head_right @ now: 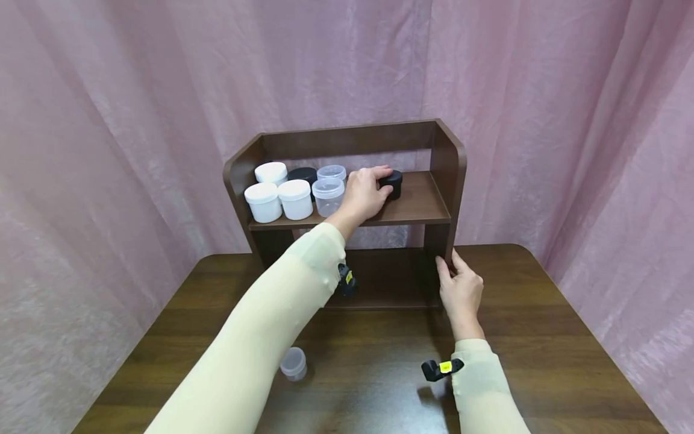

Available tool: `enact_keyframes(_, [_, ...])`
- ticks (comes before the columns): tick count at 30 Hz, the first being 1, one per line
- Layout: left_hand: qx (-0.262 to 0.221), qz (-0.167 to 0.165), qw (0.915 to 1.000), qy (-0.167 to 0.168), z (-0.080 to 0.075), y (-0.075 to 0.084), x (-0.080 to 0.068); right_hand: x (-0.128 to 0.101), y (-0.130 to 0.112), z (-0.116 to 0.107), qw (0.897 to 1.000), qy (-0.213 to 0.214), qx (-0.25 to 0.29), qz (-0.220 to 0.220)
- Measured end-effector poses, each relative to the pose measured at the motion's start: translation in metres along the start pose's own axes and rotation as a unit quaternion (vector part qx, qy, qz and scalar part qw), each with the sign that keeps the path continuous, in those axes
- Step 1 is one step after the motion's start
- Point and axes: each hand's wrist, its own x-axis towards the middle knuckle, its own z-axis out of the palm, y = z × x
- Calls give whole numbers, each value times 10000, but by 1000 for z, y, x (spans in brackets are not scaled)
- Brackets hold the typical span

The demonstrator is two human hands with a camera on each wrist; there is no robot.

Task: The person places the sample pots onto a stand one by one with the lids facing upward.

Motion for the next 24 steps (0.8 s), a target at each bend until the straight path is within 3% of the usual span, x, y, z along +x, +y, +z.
enact_keyframes(24, [-368, 148, 9992, -55, -1, -3, -1, 3, 1, 1, 9999, 5, -6, 138])
